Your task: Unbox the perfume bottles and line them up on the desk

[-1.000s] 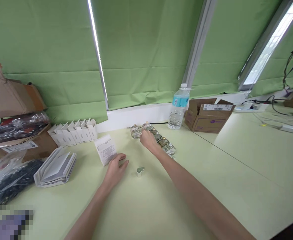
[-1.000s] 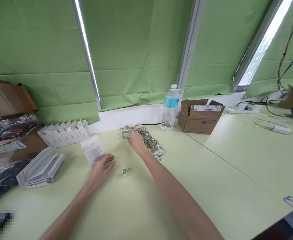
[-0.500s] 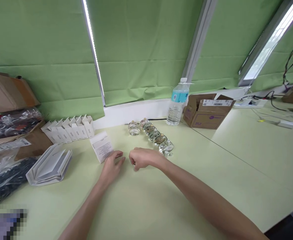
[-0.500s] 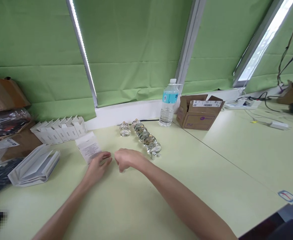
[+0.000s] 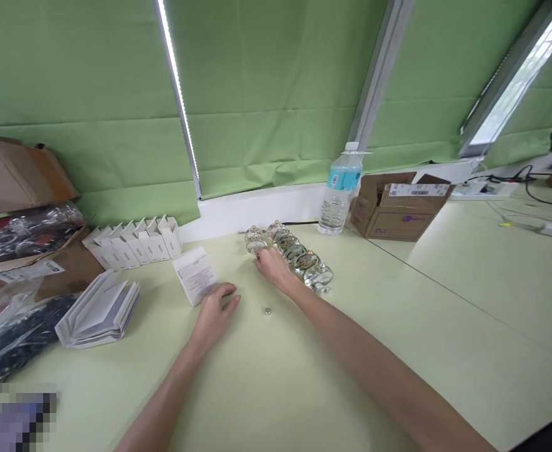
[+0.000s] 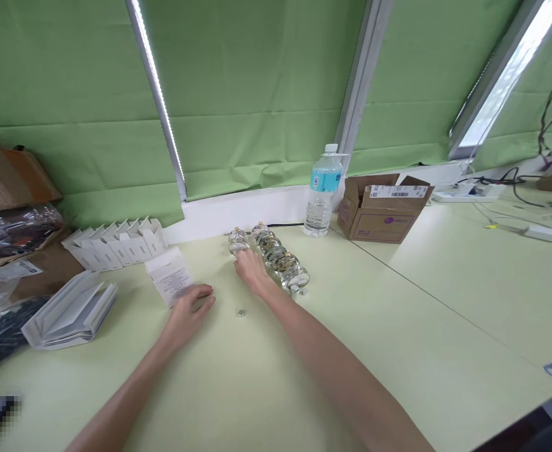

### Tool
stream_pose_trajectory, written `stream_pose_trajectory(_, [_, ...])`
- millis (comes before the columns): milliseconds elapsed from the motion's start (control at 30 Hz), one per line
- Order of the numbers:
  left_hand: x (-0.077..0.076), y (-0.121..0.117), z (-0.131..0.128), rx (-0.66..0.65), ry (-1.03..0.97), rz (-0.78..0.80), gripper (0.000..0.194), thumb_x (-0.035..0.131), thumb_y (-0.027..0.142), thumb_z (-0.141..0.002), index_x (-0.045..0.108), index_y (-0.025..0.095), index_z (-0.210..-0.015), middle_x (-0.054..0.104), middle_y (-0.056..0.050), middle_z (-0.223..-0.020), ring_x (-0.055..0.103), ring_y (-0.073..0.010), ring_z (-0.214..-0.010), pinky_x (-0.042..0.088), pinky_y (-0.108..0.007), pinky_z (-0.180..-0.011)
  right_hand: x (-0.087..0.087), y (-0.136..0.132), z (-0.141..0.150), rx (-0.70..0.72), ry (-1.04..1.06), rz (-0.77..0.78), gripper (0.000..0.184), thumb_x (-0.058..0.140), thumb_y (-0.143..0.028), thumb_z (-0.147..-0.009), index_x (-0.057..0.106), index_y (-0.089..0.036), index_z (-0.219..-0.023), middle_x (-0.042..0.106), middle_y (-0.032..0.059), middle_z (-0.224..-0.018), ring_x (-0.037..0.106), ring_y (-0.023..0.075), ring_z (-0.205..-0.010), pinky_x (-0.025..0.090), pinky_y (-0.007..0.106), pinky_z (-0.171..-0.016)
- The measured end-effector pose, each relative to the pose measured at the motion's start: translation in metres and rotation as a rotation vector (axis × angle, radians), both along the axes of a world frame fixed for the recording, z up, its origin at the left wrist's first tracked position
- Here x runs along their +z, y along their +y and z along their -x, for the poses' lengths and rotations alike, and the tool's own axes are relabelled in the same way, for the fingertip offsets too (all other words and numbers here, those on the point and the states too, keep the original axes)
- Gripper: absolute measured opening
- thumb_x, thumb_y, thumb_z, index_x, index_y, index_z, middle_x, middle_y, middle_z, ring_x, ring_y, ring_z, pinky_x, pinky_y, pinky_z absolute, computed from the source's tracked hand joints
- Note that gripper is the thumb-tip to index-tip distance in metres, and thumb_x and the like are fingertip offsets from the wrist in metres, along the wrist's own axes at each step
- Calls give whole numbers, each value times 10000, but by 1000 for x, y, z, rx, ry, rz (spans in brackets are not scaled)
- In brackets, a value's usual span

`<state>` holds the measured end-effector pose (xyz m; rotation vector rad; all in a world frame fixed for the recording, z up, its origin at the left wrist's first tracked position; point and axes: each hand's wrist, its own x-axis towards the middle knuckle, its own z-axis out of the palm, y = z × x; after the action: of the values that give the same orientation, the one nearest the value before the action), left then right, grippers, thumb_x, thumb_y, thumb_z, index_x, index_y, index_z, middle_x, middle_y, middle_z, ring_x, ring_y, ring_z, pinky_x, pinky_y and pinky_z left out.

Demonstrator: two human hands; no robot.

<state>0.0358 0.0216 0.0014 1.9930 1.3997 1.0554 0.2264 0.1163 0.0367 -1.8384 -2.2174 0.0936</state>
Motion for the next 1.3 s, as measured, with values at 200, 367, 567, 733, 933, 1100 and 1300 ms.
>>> stream_pose_trajectory(200, [-2, 1, -1, 3, 13, -23, 236, 500, 355, -868, 620, 218, -1018, 646, -51, -1100, 598, -199, -1050, 460, -353, -939, -14, 13, -6, -31, 75, 30, 273, 399, -183, -867, 650, -173, -974, 678, 86, -888, 611, 218, -855, 412, 273, -726])
stream_pose_trajectory(367, [-3, 1, -1, 1, 32, -28, 219, 493, 351, -876, 614, 227, -1009, 643, -38, -1099, 594, -189, -1053, 452, -335, -940, -18, 16, -7, -47, 112, 31, 314, 399, -176, -872, 660, -166, -1045, 680, 97, -908, 610, 221, -905, 415, 271, -774])
stream_pose_trajectory(567, [-2, 1, -1, -9, 46, -32, 221, 495, 349, -874, 613, 225, -1013, 637, -45, -1108, 587, -193, -1061, 446, -338, -946, -18, 13, -6, -52, 111, 15, 364, 391, -194, -882, 606, -180, -1176, 667, 121, -1035, 598, 257, -983, 419, 309, -807])
stream_pose_trajectory(733, [-2, 2, -1, -11, 45, -40, 210, 495, 338, -875, 615, 221, -1002, 640, -43, -1093, 591, -186, -1046, 453, -326, -933, -14, 6, -1, 40, 83, -16, 390, 453, -281, -879, 546, -202, -1250, 603, 124, -1197, 579, 281, -1039, 420, 347, -839])
stream_pose_trajectory(933, [0, 1, -1, -11, 51, -53, 196, 498, 318, -872, 621, 220, -989, 638, -39, -1109, 590, -184, -1051, 459, -332, -929, -10, 8, 11, 54, 21, -36, 362, 421, -242, -902, 566, -137, -1217, 572, 175, -1221, 578, 291, -1033, 429, 382, -842])
stream_pose_trajectory(1100, [0, 1, -2, -5, 69, -68, 160, 512, 298, -858, 633, 223, -933, 645, -34, -1105, 590, -190, -1060, 457, -336, -932, -12, 12, 18, 14, -1, -58, 346, 390, -217, -918, 574, -114, -1192, 551, 188, -1259, 555, 294, -1078, 426, 384, -859])
stream_pose_trajectory(1300, [-3, 2, -1, -12, 64, -76, 165, 502, 287, -867, 632, 228, -951, 638, -34, -1112, 586, -187, -1061, 448, -341, -941, -11, 15, 6, -26, -12, -52, 332, 370, -251, -931, 599, -153, -1150, 652, 146, -1066, 596, 281, -996, 429, 360, -837])
